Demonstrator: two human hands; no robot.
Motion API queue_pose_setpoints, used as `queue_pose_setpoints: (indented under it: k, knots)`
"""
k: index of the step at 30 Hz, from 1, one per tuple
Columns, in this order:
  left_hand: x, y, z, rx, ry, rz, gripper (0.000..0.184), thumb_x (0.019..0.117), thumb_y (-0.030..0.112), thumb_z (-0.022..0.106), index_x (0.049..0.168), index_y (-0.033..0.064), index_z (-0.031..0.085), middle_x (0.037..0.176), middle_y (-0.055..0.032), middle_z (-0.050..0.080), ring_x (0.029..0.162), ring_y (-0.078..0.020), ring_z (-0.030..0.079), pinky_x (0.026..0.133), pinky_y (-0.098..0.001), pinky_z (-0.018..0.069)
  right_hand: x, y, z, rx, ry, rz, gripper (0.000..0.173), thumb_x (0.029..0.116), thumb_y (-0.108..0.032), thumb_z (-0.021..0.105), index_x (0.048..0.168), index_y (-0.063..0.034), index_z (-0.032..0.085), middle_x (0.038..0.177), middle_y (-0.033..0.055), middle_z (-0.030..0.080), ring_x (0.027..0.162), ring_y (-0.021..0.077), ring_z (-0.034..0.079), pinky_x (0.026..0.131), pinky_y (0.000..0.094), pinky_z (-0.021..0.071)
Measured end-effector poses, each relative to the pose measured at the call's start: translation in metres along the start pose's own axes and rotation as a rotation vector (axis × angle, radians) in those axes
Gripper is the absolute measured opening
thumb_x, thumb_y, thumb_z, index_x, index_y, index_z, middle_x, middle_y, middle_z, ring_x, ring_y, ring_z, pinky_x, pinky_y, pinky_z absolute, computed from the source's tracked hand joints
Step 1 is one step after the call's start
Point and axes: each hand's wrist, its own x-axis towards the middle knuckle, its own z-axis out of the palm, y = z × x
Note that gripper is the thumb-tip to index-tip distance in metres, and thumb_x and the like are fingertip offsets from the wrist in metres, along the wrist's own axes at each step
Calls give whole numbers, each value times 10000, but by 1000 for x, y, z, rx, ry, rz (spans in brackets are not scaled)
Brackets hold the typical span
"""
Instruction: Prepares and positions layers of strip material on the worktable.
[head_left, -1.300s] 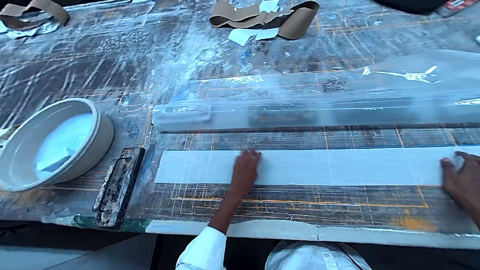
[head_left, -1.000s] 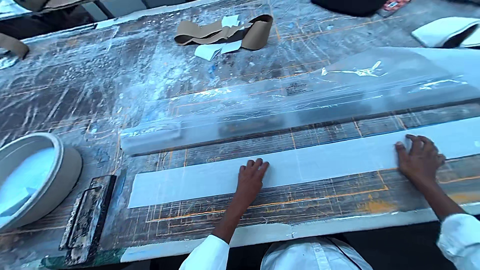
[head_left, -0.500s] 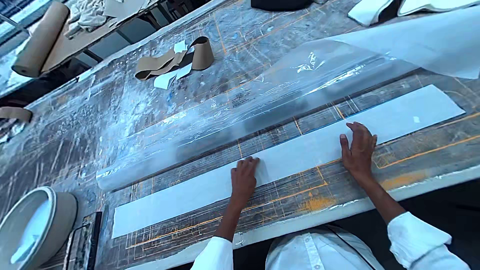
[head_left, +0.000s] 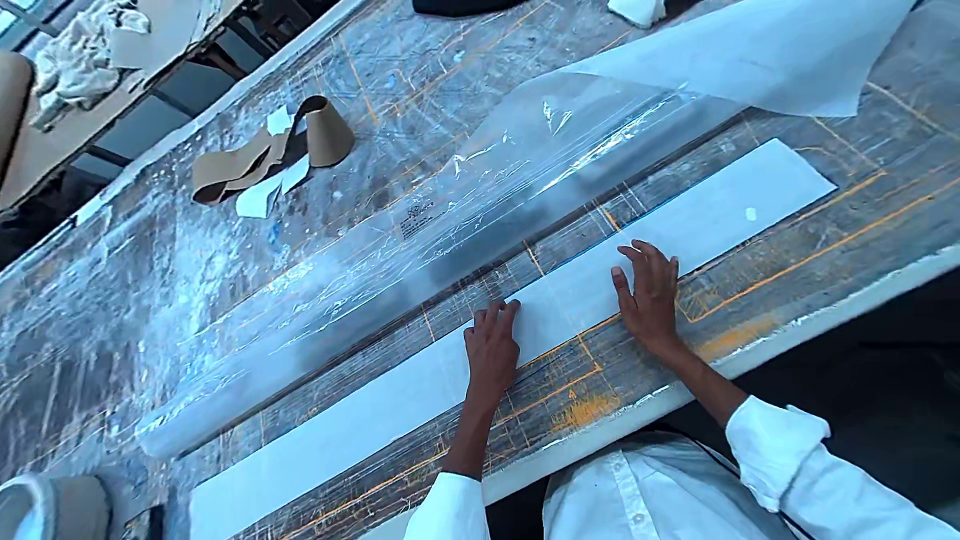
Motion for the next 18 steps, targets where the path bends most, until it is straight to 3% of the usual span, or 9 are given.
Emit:
queue_pose_setpoints:
  k: [3, 7, 10, 15, 18]
  knots:
    - [7, 24, 6, -17, 13, 124, 519, 904, -60, 599, 1356, 189, 640, 1368, -112, 595, 1136, -392, 598, 752, -562, 519, -1, 1, -3, -18, 13, -4, 552, 1082, -479, 338, 1388, -103, 602, 1504, 177, 509, 1457, 395, 402, 1204, 699, 146]
    - [40, 42, 4, -59, -1, 97, 491, 927, -57, 583, 1367, 152, 640, 1372, -155, 590, 1168, -431, 582, 802, -619, 502, 2, 4, -5, -4, 3, -28, 521, 1078, -451, 374, 1360, -95, 629, 1481, 167, 533, 1432, 380, 442, 1199, 692, 176]
    - [41, 62, 15, -55, 37, 240, 567, 884, -55, 644, 1398, 181, 607, 1404, -114, 567, 1152, -405, 583, 746, -573, 507, 10, 19, -25, -13, -24, -79, 506, 1079, -441, 377, 1358, -105, 633, 1481, 151, 533, 1432, 358, 444, 1201, 684, 185]
    - [59, 93, 28, -33, 94, 239, 547, 887, -51, 640, 1382, 178, 615, 1348, -116, 588, 1112, -395, 590, 704, -547, 503, 45, 78, -77, -111, -8, -103, 448, 1064, -397, 453, 1293, -80, 673, 1445, 166, 563, 1406, 379, 470, 1187, 641, 277]
    - [75, 119, 36, 5, 85, 240, 558, 875, -53, 658, 1371, 201, 636, 1356, -101, 592, 1105, -382, 593, 711, -532, 493, 77, 130, -108, -202, -23, -117, 412, 1046, -384, 494, 1240, -84, 701, 1460, 170, 558, 1424, 406, 441, 1169, 653, 285]
